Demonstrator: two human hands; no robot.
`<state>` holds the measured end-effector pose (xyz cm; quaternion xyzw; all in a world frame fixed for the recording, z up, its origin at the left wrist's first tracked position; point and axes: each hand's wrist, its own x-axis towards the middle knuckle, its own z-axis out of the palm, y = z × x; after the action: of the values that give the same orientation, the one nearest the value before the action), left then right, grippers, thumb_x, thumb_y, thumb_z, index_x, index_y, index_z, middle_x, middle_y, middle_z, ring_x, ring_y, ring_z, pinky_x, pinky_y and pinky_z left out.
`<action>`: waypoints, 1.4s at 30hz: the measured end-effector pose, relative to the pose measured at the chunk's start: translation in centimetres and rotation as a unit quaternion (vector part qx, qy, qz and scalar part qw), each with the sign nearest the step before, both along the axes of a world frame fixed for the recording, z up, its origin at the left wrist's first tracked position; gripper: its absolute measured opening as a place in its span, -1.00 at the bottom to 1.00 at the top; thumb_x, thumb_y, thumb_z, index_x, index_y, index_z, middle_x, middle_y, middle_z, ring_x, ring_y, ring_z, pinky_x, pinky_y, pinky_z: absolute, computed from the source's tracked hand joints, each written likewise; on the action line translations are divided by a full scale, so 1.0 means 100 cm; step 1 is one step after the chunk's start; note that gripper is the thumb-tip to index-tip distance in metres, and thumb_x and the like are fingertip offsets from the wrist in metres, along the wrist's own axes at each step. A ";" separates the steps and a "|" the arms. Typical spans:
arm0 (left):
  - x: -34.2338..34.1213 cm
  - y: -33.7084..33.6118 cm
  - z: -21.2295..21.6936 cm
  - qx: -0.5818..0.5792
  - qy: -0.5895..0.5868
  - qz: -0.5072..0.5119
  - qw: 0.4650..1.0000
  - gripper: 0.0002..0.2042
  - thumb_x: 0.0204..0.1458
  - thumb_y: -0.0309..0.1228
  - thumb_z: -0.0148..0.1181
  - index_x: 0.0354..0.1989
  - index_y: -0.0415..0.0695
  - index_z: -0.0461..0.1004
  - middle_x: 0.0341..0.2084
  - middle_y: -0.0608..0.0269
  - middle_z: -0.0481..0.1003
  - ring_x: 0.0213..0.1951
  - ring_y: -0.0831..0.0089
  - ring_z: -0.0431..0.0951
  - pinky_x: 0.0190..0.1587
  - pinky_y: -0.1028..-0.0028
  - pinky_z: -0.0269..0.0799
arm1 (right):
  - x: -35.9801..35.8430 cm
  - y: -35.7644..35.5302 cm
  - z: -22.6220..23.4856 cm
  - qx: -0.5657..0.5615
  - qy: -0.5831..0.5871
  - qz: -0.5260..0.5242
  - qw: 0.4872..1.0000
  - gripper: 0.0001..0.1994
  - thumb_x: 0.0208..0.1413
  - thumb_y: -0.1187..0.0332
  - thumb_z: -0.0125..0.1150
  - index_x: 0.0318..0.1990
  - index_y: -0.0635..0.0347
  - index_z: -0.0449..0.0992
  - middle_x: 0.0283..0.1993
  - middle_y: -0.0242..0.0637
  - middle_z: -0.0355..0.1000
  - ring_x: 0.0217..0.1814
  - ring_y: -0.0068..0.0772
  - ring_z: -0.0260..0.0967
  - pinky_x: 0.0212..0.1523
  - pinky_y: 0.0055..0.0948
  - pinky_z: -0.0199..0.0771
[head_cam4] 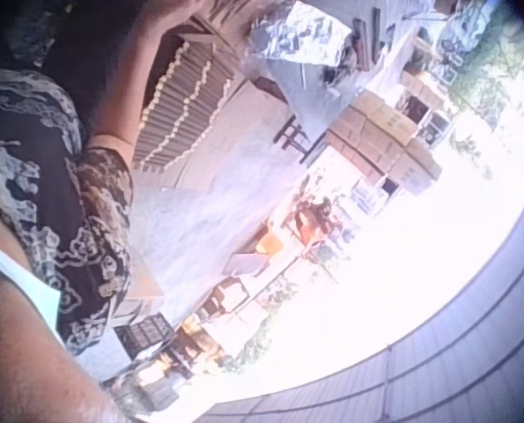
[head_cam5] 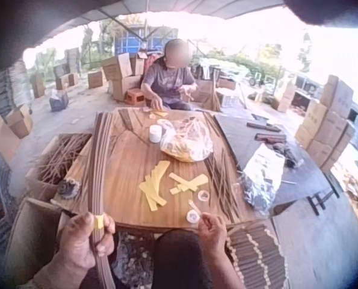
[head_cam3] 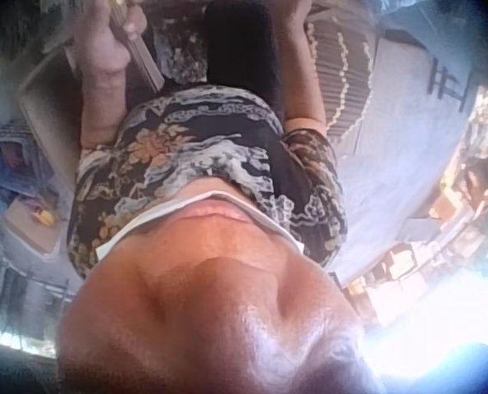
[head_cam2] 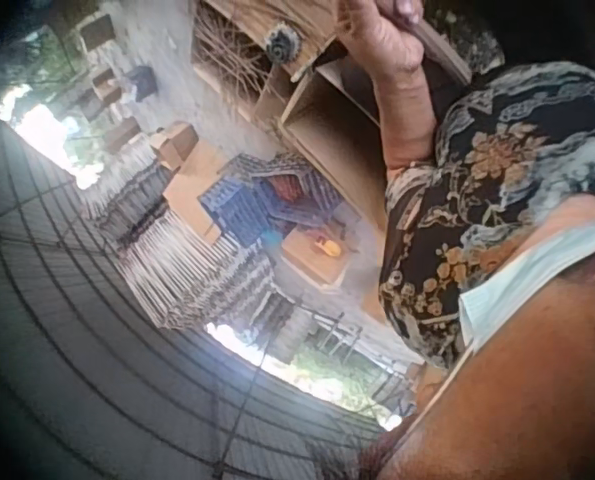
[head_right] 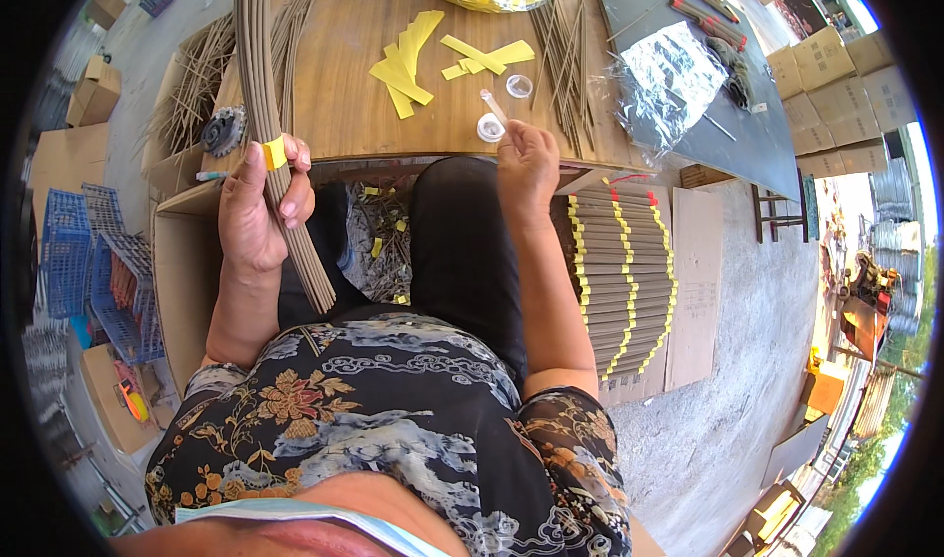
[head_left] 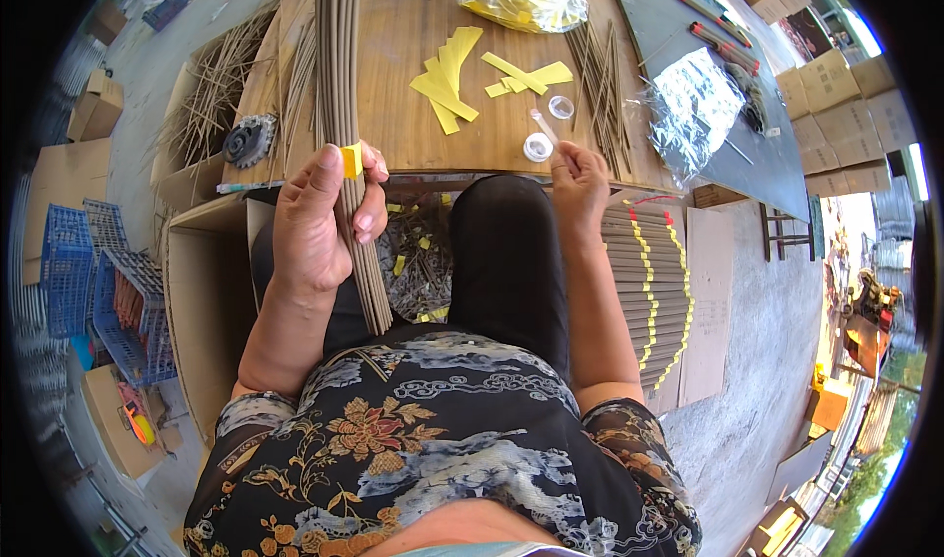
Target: The person gathers bundles of thin sticks, wraps them with yellow paper, and applies glue to secure the wrapping. The person then places the finished bundles onto a cardboard sheet.
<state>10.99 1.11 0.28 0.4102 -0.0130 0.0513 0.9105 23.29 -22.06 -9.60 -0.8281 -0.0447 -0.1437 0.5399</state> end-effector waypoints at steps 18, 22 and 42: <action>-0.002 -0.027 0.000 0.129 0.006 0.046 0.991 -0.74 0.05 -0.24 0.05 -0.36 -0.23 0.39 -0.59 0.35 0.34 -0.64 0.60 0.31 -0.65 0.67 0.19 | -0.056 0.075 0.098 0.176 0.050 0.394 0.901 -0.40 -0.21 0.17 0.35 -0.03 0.31 0.29 0.02 -0.10 0.16 -0.01 -0.31 0.22 0.02 -0.37 0.23; -0.010 -0.027 0.007 0.110 -0.015 0.021 0.994 -0.72 0.07 -0.23 0.02 -0.26 -0.24 0.39 -0.57 0.33 0.35 -0.65 0.60 0.31 -0.65 0.68 0.19 | -0.065 0.090 0.102 0.340 0.210 0.461 0.792 -0.53 -0.13 0.30 0.30 -0.07 0.36 0.33 -0.06 -0.18 0.24 -0.35 -0.50 0.31 -0.44 -0.60 0.32; -0.020 -0.017 0.008 -0.038 -0.029 -0.121 0.992 -0.62 0.13 -0.20 -0.13 -0.14 -0.34 0.33 -0.25 0.02 0.39 -0.67 0.55 0.32 -0.66 0.64 0.23 | -0.058 0.085 0.098 0.306 0.081 0.518 0.794 -0.70 -0.12 0.41 0.28 -0.19 0.30 0.46 -0.15 -0.31 0.32 -0.11 -0.52 0.25 -0.09 -0.59 0.25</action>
<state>8.95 -0.60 1.04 0.3692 -0.0873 -0.0465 0.9241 17.48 -13.58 0.19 -0.4812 -0.3768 0.2195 0.7604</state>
